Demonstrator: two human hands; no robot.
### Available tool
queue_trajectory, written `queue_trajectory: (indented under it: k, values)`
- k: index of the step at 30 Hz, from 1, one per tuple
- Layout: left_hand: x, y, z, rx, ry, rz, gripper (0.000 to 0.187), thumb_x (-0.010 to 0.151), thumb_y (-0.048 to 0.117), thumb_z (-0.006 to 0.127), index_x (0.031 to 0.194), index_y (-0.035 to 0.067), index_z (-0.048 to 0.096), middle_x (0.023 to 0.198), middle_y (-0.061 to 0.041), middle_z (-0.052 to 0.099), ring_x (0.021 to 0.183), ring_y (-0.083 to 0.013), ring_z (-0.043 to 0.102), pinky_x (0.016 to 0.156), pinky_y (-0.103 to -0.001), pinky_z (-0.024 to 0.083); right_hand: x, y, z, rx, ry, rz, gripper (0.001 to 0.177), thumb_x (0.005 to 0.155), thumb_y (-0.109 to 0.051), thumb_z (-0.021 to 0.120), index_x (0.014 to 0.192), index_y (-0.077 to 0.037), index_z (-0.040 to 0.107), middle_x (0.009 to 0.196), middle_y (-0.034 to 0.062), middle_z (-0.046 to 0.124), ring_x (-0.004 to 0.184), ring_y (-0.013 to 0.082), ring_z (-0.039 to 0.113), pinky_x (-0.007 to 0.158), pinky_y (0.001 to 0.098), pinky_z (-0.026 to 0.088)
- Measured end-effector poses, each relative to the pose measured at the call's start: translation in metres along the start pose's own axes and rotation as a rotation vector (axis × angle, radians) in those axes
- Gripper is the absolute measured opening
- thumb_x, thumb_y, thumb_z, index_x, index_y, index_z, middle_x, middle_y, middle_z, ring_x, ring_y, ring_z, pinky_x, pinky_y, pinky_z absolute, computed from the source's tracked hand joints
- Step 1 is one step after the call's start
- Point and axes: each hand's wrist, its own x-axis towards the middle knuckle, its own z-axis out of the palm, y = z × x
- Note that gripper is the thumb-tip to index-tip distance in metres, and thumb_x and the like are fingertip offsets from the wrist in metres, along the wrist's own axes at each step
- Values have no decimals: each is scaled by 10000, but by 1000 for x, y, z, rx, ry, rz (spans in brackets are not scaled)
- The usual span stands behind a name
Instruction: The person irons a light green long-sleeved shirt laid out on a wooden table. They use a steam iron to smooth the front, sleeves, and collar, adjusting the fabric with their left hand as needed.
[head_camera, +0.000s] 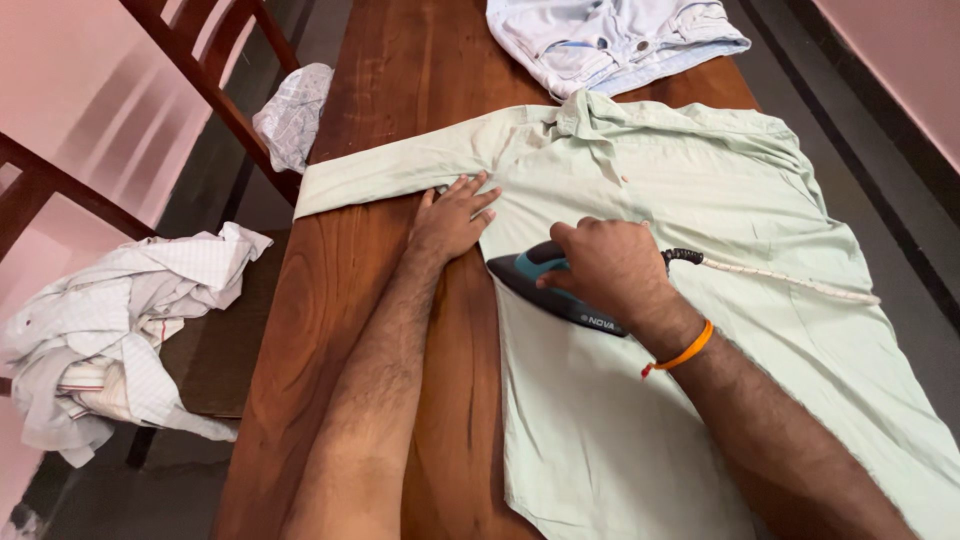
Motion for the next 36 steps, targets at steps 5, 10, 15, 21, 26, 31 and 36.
queue_trajectory:
  k: [5, 10, 15, 21, 26, 31, 36]
  values:
    - [1, 3, -1, 41, -15, -37, 461, 1046, 439, 444, 1505, 415, 465, 1693, 86, 234, 1554, -161, 210, 1222, -638, 135, -19, -5, -6, 1, -8, -21, 477, 759, -576, 790, 977, -164, 691, 849, 93, 707, 796, 314, 719, 658, 460, 564]
    - [1, 2, 6, 67, 16, -65, 463, 1050, 432, 451, 1513, 422, 470, 1702, 80, 235, 1563, -165, 218, 1233, -654, 128, -36, -6, -9, -15, -61, -6, 513, 759, -610, 780, 980, -159, 679, 844, 98, 697, 786, 321, 712, 671, 457, 562]
    - [-1, 3, 5, 62, -3, -77, 462, 1056, 422, 423, 1517, 420, 446, 1702, 76, 214, 1560, -188, 191, 1216, -682, 88, -53, -9, -12, 3, -37, 1, 526, 763, -620, 768, 967, -144, 672, 835, 99, 693, 795, 324, 709, 676, 461, 561]
    - [-6, 7, 5, 78, 8, -108, 470, 1055, 430, 414, 1525, 429, 436, 1699, 56, 224, 1568, -196, 188, 1219, -690, 82, -80, -13, -14, -3, -36, -14, 536, 751, -623, 759, 972, -143, 665, 808, 82, 692, 770, 313, 716, 713, 471, 558]
    - [-7, 9, 6, 84, 21, -117, 469, 1054, 440, 417, 1523, 432, 439, 1700, 40, 225, 1567, -206, 188, 1221, -693, 82, -101, -21, -21, 1, -133, 8, 567, 733, -645, 758, 989, -151, 650, 817, 67, 680, 791, 296, 710, 693, 442, 565]
    - [-6, 8, 3, 89, -10, -117, 547, 1008, 530, 442, 1545, 436, 404, 1710, 31, 196, 1570, -213, 176, 1214, -696, 78, -117, -24, -26, 11, -146, -34, 570, 725, -640, 767, 964, -137, 644, 856, 68, 658, 800, 300, 701, 710, 443, 559]
    - [-10, 11, -1, 106, -24, -111, 667, 949, 690, 447, 1554, 417, 384, 1716, 17, 163, 1573, -229, 151, 1215, -687, 68, -134, -23, -25, 57, -120, -84, 564, 722, -634, 773, 939, -133, 629, 848, 61, 646, 773, 296, 695, 694, 436, 554]
